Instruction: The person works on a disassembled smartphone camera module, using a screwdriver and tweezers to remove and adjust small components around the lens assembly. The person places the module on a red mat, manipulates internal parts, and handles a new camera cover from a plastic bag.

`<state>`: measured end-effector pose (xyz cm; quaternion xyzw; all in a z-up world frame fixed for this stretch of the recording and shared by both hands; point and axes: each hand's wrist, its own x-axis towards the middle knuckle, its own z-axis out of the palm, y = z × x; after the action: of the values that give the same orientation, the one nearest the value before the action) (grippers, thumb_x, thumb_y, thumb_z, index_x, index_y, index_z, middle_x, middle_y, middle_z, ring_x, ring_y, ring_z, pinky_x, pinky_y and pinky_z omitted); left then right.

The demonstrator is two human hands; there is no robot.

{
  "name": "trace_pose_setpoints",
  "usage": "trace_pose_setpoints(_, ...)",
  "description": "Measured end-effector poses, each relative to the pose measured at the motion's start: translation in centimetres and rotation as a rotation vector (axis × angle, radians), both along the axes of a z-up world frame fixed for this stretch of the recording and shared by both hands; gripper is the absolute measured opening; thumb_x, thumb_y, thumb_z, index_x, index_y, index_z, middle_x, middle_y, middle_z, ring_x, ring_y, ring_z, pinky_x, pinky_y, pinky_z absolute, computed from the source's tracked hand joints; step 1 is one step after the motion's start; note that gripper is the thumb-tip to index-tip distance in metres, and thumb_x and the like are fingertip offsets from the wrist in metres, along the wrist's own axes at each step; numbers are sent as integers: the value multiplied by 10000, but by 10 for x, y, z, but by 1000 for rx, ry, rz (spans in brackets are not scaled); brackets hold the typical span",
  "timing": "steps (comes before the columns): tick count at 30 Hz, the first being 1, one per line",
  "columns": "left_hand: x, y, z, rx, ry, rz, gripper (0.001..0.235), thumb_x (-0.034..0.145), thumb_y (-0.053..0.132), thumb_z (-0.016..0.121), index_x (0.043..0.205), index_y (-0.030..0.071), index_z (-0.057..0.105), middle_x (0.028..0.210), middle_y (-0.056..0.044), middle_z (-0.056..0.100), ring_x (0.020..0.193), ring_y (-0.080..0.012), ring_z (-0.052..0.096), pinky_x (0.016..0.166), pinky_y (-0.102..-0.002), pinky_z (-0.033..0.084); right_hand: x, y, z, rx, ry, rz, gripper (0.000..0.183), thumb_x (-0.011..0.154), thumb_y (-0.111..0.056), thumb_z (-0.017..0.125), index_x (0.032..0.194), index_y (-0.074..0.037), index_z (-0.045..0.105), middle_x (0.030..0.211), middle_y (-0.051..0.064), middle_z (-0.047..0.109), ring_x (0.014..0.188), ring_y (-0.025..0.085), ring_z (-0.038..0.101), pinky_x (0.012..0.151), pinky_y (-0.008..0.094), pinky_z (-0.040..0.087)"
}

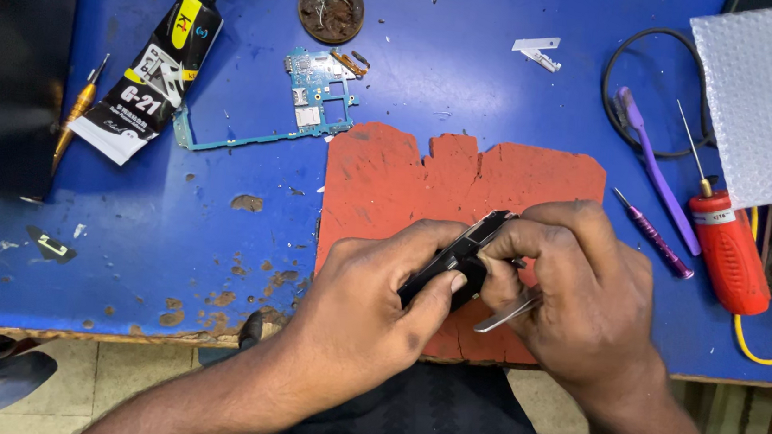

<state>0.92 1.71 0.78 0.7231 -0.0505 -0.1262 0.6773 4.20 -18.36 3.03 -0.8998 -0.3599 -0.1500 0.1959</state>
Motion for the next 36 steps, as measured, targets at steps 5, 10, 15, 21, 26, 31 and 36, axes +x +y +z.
trace_pose_setpoints(5,0,1,1,0,-14,5,280,932,94,659,1207,52,687,635,-44,653,514,-78,591,487,-281,480,1,1,1,7,-6,21,226,967,-150,801,995,-31,611,955,83,634,772,179,666,613,309,540)
trace_pose_setpoints(10,-1,1,-4,-33,-42,24,304,933,75,655,1234,45,676,716,-46,705,588,-49,630,534,-254,506,0,4,11,61,55,-15,268,884,-155,837,1029,-25,654,962,107,641,741,171,623,590,302,489)
trace_pose_setpoints(15,-2,-3,-12,-92,-23,89,308,940,61,678,1245,16,675,799,-39,755,701,-18,634,615,-223,527,-1,-7,15,237,207,-127,368,822,-139,865,1110,12,693,946,96,630,590,91,477,574,278,445)
trace_pose_setpoints(21,4,1,-11,-202,89,78,312,947,43,663,1253,-14,650,886,-24,784,783,-13,666,675,-213,546,-11,-62,-13,1118,503,-168,362,989,-314,646,1080,36,661,895,129,601,632,155,520,649,340,518)
trace_pose_setpoints(26,16,11,-3,186,331,-158,369,913,108,656,1282,103,669,788,-40,783,496,-180,674,503,-329,533,-29,-111,-55,1383,678,-180,548,1095,-458,460,987,49,640,892,182,613,640,214,569,629,363,540)
trace_pose_setpoints(31,22,10,-4,533,-238,-174,318,904,156,750,1192,47,673,872,-109,694,809,-320,662,688,-448,503,-52,-128,-76,1383,798,-123,808,1201,-602,275,893,61,619,889,235,625,648,273,618,609,386,561)
trace_pose_setpoints(36,16,7,-13,688,-446,-80,526,837,249,804,1280,35,618,1117,-131,604,1045,-342,558,877,-456,458,-62,-112,-82,1318,932,-38,430,1113,-331,567,1048,86,646,1134,235,638,997,286,706,889,403,644)
